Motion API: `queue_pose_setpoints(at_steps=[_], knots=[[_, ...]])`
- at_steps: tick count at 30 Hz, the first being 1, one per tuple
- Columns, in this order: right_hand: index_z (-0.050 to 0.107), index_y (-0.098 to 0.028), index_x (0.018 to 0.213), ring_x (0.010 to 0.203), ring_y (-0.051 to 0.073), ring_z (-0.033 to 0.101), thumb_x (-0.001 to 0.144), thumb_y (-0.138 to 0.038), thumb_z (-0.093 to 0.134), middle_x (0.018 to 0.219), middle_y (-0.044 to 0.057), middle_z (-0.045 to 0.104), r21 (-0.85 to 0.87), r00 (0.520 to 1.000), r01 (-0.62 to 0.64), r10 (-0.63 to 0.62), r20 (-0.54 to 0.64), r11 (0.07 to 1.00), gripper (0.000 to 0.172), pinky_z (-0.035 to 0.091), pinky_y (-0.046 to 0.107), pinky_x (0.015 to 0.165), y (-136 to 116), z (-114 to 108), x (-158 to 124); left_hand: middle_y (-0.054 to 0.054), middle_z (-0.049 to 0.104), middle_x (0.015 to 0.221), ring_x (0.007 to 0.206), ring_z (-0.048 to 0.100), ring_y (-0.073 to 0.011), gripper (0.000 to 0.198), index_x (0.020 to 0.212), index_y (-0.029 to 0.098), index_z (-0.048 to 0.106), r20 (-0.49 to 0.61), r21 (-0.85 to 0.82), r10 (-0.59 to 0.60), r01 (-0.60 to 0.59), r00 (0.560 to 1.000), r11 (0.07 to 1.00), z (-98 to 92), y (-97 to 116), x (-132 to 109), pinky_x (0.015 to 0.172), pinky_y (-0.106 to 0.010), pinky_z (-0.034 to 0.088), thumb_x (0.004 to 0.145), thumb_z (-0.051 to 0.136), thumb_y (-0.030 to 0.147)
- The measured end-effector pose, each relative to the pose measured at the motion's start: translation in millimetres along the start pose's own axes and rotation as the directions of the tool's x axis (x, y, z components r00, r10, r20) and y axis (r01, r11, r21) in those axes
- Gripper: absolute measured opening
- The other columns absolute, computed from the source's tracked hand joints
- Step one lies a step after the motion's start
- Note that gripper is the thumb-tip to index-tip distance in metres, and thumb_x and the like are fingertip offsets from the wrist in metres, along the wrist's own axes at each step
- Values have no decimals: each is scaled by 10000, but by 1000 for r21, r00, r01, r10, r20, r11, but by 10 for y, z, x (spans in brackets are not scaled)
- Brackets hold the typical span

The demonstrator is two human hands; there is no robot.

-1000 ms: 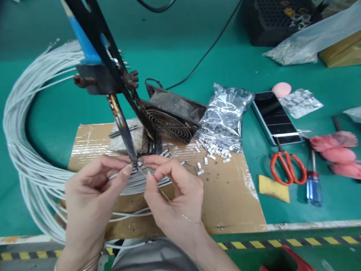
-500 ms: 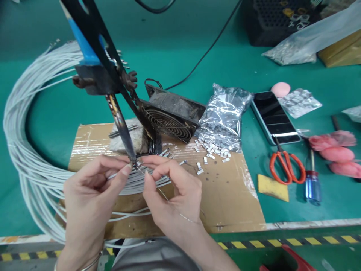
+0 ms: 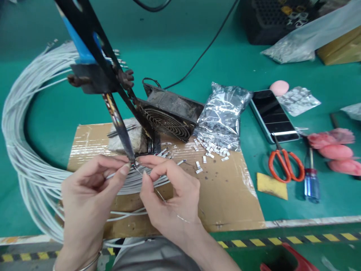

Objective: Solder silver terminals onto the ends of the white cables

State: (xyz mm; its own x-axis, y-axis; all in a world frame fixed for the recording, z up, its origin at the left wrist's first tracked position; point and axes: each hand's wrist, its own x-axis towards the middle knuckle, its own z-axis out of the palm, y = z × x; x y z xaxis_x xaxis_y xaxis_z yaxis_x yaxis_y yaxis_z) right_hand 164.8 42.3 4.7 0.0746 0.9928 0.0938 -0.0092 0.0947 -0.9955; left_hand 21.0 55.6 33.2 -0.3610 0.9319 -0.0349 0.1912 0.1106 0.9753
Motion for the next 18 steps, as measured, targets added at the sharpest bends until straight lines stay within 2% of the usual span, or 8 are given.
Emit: queue_pose_setpoints(at_steps=[3, 8, 14, 18], knots=[[638, -266, 869, 1114, 242, 854, 973, -109, 750, 1188, 55, 884, -7, 1000, -6, 6, -5, 1000, 219, 676, 417, 1031, 2, 1, 13, -2, 870, 865, 786, 836, -140, 143, 750, 228, 784, 11, 2, -20, 20, 1000, 1000, 0, 2, -1, 661, -131, 625, 804, 832, 105], [639, -267, 871, 1104, 241, 856, 966, -116, 760, 1179, 49, 886, -10, 1000, -27, 27, -11, 1000, 215, 670, 426, 1044, -2, -3, 16, 8, 864, 846, 765, 824, -117, 159, 727, 228, 775, 14, -27, -33, 33, 999, 999, 0, 7, -13, 666, -104, 606, 787, 833, 93], [641, -271, 871, 1056, 204, 860, 959, -112, 771, 1148, 16, 892, -15, 1000, -9, 9, -25, 1000, 223, 663, 351, 982, 15, -1, 20, 2, 861, 822, 727, 813, -116, 159, 723, 222, 779, 24, -45, -8, 9, 1000, 999, 16, 0, -2, 628, -97, 591, 781, 824, 81], [639, -269, 868, 1041, 219, 865, 954, -107, 767, 1141, 29, 893, -27, 1000, -7, 6, -25, 1000, 224, 666, 365, 953, 6, 0, 32, 9, 868, 842, 722, 807, -102, 157, 735, 224, 785, 31, -42, 0, 2, 1000, 999, 13, 10, -7, 632, -80, 587, 787, 828, 82]])
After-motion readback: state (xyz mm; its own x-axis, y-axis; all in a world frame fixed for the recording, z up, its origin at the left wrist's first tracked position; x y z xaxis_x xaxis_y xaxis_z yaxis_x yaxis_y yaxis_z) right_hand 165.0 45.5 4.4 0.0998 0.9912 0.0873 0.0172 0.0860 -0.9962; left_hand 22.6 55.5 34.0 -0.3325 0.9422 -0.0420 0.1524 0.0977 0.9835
